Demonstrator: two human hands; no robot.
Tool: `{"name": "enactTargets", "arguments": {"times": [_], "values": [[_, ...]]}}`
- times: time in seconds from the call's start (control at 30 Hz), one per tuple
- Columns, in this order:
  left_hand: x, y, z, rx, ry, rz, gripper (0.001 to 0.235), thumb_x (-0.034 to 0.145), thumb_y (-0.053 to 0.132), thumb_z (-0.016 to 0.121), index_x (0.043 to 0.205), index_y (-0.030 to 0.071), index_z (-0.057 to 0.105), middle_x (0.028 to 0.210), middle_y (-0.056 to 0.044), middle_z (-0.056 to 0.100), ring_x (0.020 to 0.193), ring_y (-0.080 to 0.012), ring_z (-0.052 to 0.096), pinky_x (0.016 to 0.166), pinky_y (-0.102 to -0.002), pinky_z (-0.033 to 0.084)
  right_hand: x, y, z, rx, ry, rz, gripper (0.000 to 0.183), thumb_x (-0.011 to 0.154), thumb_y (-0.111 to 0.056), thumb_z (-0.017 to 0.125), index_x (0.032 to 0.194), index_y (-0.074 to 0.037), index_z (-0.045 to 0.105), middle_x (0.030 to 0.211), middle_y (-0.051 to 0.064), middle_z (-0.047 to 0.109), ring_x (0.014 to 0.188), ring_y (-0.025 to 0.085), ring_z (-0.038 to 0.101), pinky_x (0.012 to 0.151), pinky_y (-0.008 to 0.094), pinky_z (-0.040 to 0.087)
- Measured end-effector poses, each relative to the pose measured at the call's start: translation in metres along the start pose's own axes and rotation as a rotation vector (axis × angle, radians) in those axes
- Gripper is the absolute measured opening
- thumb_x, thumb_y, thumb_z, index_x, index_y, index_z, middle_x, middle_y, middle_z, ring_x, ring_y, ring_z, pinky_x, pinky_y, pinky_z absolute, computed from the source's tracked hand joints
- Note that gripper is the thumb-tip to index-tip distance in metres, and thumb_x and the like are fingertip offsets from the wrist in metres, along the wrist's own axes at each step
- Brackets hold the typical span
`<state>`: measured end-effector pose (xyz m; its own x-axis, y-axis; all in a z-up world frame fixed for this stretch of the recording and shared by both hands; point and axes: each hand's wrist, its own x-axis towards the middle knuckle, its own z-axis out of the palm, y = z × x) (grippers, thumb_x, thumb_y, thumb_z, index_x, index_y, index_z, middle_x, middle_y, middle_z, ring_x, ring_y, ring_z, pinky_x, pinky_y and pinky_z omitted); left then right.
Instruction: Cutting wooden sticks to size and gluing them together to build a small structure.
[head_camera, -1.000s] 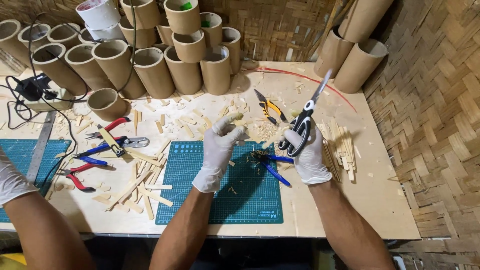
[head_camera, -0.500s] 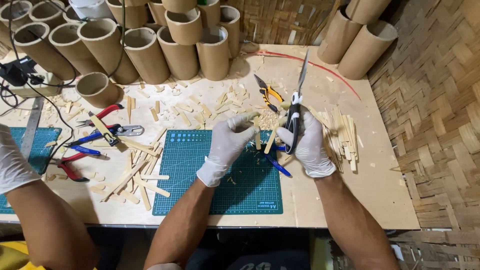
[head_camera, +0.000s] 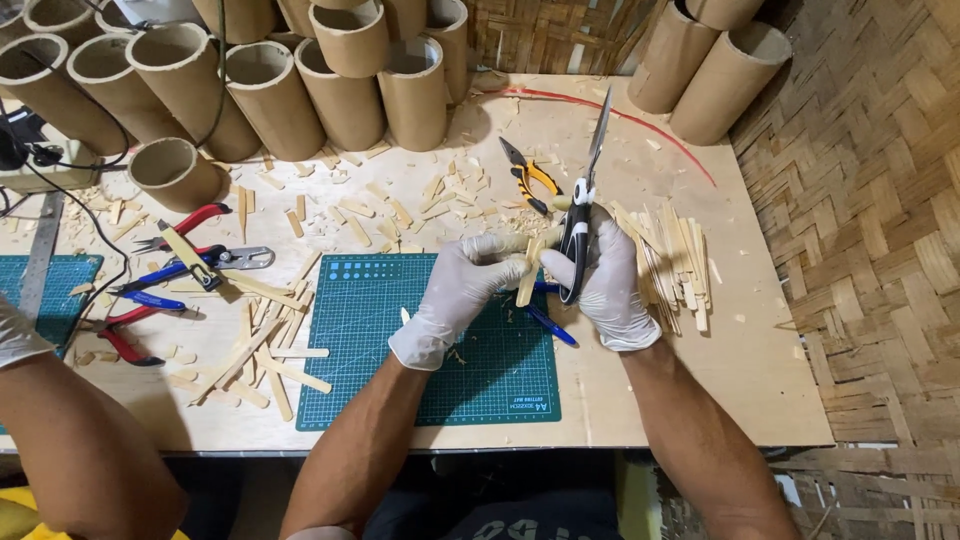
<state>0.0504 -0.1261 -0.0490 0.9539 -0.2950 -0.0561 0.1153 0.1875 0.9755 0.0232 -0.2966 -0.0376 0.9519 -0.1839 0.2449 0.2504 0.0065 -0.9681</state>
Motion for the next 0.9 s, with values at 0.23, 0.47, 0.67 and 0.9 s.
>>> {"name": "enactTargets", "arguments": {"times": [0.23, 0.47, 0.67, 0.9], "values": [[0.004, -0.012, -0.001, -0.231, -0.031, -0.137, 0.037, 0.073, 0.01, 0.092, 0.106, 0.0, 0.077, 0.083, -0.011, 0.074, 0.072, -0.0167, 0.074, 0.068, -0.033, 0.067, -0.003, -0.008, 0.006, 0.03, 0.046, 0.005, 0.06, 0.075, 0.002, 0.086, 0.129, -0.008, 0.063, 0.092, 0.01, 0.074, 0.085, 0.013, 0.073, 0.079, 0.027, 0.062], [-0.01, 0.015, 0.006, -0.368, -0.125, -0.257, 0.04, 0.078, 0.003, 0.085, 0.116, -0.004, 0.073, 0.096, -0.018, 0.074, 0.08, -0.0315, 0.077, 0.071, -0.048, 0.068, 0.001, -0.001, 0.003, 0.063, 0.051, 0.002, 0.058, 0.076, 0.004, 0.083, 0.129, -0.008, 0.062, 0.091, 0.009, 0.073, 0.085, 0.013, 0.072, 0.08, 0.026, 0.062], [-0.01, 0.012, 0.008, -0.407, -0.113, -0.262, 0.034, 0.078, 0.0, 0.084, 0.109, -0.005, 0.074, 0.088, -0.019, 0.074, 0.075, -0.0339, 0.077, 0.067, -0.048, 0.068, 0.0, -0.001, 0.001, 0.058, 0.055, -0.007, 0.062, 0.074, 0.004, 0.085, 0.131, -0.007, 0.062, 0.092, 0.013, 0.074, 0.082, 0.015, 0.073, 0.074, 0.027, 0.062], [-0.003, -0.004, 0.007, -0.433, -0.117, -0.275, 0.032, 0.078, -0.002, 0.084, 0.107, -0.006, 0.072, 0.087, -0.022, 0.075, 0.075, -0.0362, 0.077, 0.066, -0.048, 0.068, -0.003, -0.005, 0.004, 0.102, 0.07, 0.005, 0.064, 0.073, 0.003, 0.086, 0.132, -0.008, 0.061, 0.092, 0.012, 0.075, 0.079, 0.014, 0.074, 0.072, 0.026, 0.063]]}}
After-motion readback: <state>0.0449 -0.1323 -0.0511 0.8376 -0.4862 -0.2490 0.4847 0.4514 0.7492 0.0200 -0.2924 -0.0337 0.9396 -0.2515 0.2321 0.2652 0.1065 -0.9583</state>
